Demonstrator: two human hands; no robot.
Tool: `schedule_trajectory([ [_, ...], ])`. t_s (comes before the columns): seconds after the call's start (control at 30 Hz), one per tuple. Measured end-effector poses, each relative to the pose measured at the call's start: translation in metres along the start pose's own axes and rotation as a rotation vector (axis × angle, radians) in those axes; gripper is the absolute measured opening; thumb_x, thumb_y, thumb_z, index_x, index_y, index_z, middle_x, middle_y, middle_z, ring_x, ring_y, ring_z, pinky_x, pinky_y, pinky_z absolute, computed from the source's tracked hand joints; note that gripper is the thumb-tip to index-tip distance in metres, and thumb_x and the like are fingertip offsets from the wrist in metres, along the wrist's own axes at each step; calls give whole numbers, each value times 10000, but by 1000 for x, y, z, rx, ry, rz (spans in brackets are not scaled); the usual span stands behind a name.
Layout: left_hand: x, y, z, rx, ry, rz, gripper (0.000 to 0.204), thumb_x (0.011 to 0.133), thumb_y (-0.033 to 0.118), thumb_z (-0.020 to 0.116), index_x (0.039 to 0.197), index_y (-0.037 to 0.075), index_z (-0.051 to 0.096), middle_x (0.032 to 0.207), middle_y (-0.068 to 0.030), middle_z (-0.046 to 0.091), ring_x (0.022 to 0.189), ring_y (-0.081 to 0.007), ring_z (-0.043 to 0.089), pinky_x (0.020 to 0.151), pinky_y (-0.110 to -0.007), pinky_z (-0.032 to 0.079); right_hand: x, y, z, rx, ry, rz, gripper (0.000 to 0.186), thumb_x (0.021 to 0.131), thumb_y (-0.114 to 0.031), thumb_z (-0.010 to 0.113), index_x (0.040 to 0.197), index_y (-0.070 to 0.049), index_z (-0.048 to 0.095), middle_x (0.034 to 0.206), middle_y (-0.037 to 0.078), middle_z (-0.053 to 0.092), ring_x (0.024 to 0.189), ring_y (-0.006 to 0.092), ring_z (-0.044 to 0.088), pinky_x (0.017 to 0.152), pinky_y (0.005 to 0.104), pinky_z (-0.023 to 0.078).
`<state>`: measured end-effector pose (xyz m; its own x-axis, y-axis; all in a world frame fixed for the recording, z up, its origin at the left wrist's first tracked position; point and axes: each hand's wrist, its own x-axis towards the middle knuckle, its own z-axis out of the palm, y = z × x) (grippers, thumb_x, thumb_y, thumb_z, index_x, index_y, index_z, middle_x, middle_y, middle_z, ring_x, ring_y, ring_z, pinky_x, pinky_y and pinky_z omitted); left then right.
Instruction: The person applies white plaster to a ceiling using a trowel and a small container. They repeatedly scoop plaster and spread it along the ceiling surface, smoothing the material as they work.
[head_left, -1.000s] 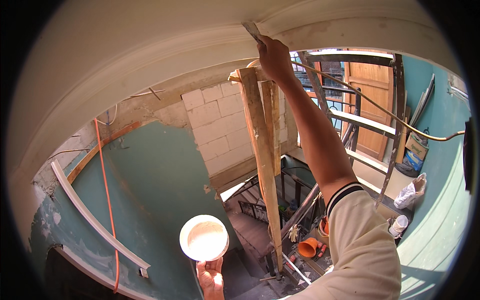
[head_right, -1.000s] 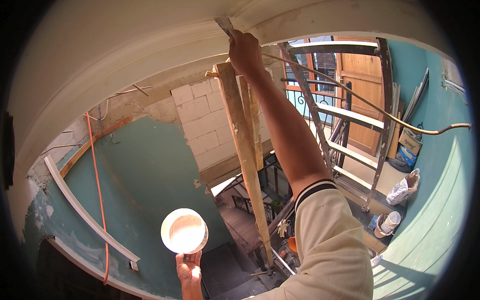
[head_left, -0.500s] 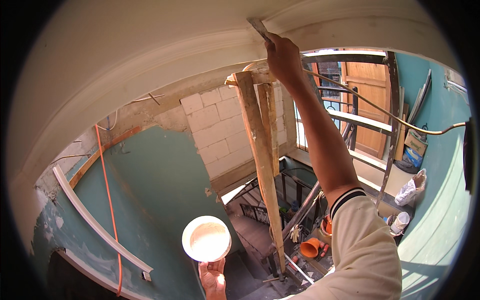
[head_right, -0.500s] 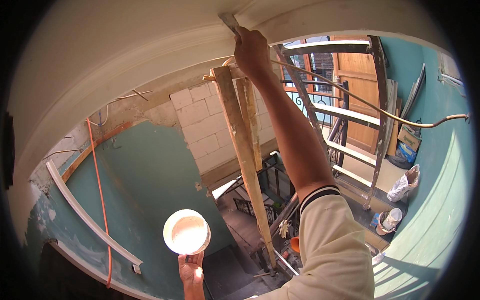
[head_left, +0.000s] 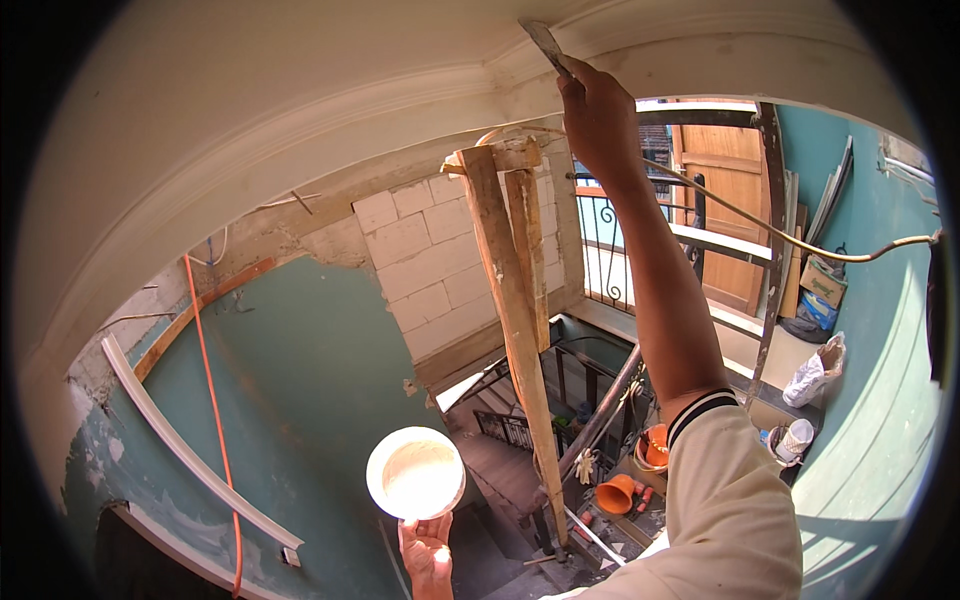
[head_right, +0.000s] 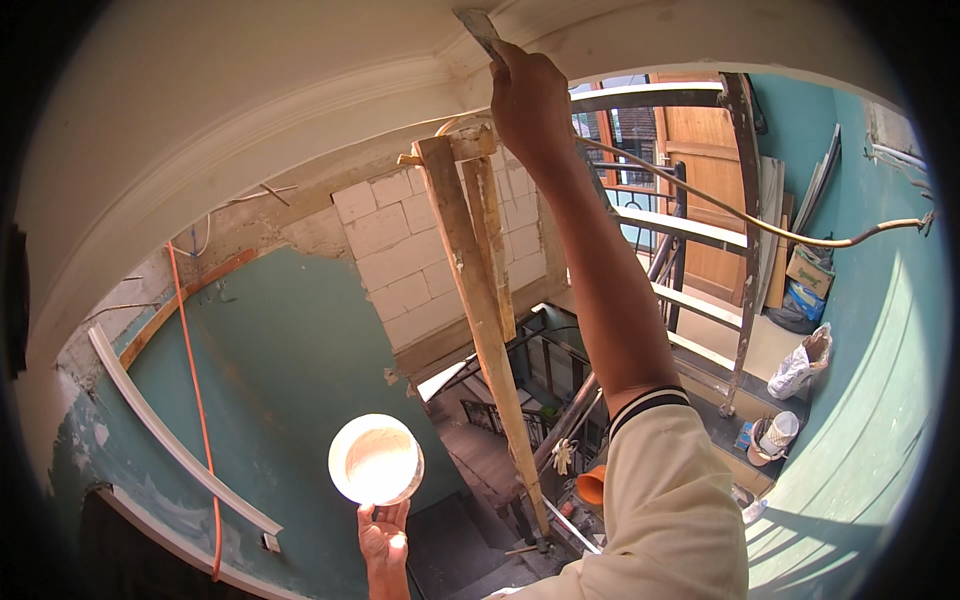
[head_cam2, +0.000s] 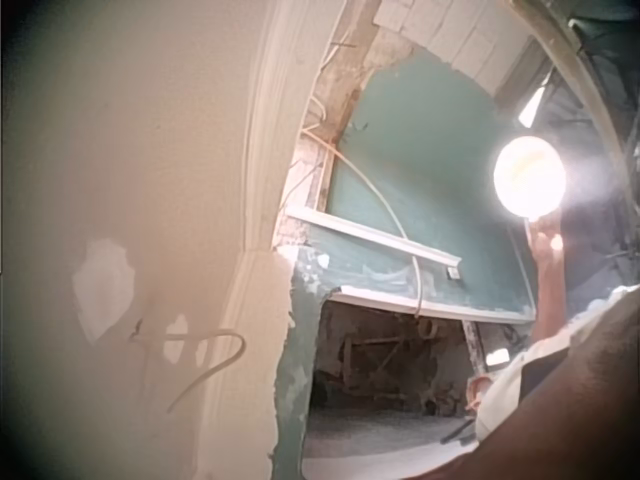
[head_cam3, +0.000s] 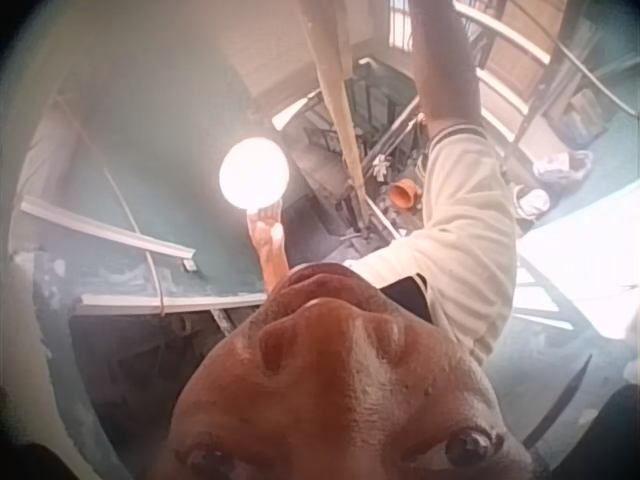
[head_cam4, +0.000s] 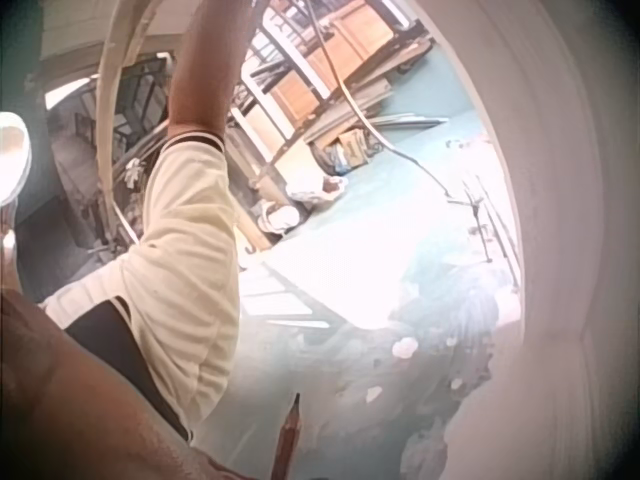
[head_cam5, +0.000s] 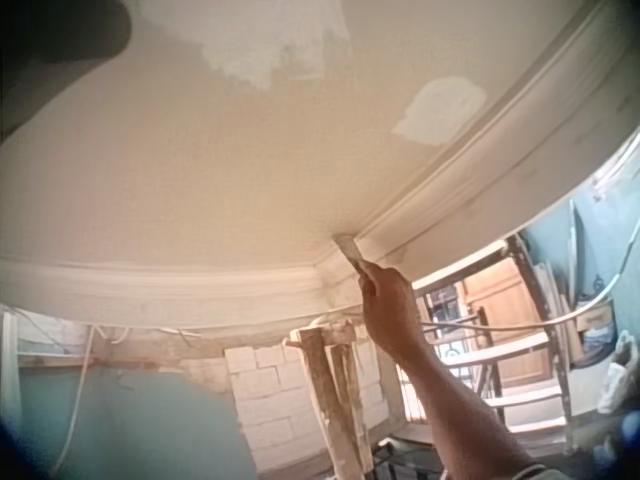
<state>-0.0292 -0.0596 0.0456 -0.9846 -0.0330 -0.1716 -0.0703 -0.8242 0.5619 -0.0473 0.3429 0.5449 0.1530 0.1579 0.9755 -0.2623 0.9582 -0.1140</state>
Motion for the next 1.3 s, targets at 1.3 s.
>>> schedule_trajectory([
  [1.3, 33, -67, -18, -140, -19, -146, 469, 973, 172, 700, 1408, 65, 559, 1260, -183, 734, 1095, -291, 770, 887, -429, 690, 68, 8, 8, -1015, -338, -1188, 216, 901, -139, 689, 1104, -136, 763, 939, 42, 648, 960, 211, 662, 858, 404, 491],
])
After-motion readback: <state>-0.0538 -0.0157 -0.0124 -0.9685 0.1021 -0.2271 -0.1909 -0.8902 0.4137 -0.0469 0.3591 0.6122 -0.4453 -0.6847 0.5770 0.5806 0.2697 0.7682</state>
